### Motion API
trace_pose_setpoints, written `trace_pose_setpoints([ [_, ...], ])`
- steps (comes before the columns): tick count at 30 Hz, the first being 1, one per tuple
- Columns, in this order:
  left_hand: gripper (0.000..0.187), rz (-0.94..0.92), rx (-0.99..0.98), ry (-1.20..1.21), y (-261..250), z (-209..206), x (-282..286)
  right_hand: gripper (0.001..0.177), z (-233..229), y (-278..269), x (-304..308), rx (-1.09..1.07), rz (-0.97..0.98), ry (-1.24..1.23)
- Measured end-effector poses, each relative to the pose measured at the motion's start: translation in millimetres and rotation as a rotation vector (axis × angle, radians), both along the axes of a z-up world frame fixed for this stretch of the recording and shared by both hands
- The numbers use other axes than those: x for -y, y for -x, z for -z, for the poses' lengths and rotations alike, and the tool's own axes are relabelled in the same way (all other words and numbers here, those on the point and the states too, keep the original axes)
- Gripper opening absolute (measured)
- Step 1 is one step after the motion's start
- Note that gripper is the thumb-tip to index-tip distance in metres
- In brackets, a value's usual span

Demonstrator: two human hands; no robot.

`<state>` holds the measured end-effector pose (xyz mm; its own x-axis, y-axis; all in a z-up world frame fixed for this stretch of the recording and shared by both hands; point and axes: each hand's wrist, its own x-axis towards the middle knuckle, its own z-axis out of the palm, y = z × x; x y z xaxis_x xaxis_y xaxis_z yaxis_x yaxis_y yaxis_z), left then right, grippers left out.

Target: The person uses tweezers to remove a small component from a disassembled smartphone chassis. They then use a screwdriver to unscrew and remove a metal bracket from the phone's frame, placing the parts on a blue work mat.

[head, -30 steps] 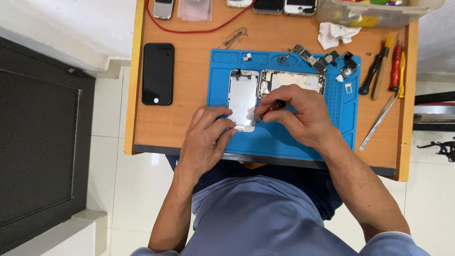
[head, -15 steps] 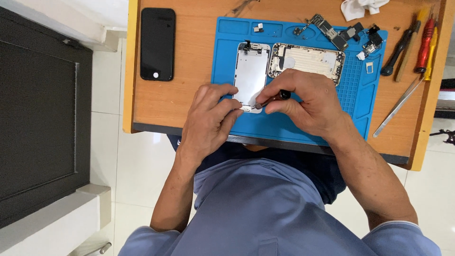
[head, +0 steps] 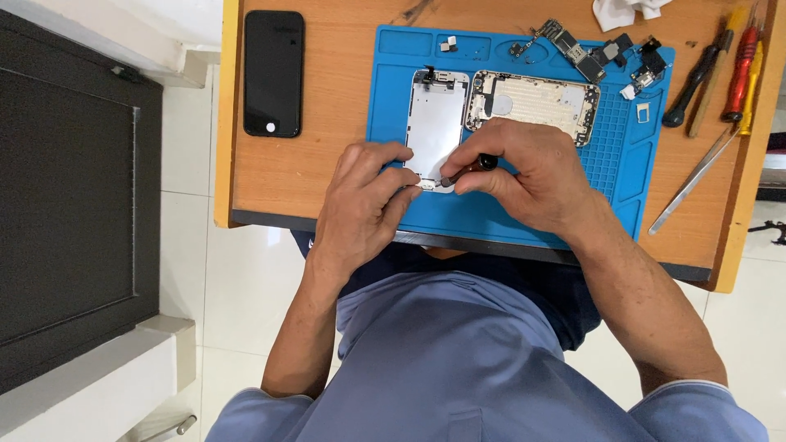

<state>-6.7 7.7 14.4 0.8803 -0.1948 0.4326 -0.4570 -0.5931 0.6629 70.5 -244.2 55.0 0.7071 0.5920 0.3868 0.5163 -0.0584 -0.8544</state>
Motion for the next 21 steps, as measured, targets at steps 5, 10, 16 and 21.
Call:
trace_pose_setpoints([
  [5,0.009,0.000,-0.024,0.012,1,-4,1,0.020,-3,0,-2,0.011,0.009,0.007],
  [10,0.009,-0.002,-0.023,0.016,1,-3,1,0.020,-9,1,-7,0.060,0.018,0.047],
  [16,0.010,0.008,-0.009,0.017,1,-2,0,0.014,-21,0,-14,0.186,0.006,0.197],
  [21,0.011,0.009,-0.025,0.019,0,-6,0,0.022,-23,-5,-11,0.294,-0.028,0.340],
])
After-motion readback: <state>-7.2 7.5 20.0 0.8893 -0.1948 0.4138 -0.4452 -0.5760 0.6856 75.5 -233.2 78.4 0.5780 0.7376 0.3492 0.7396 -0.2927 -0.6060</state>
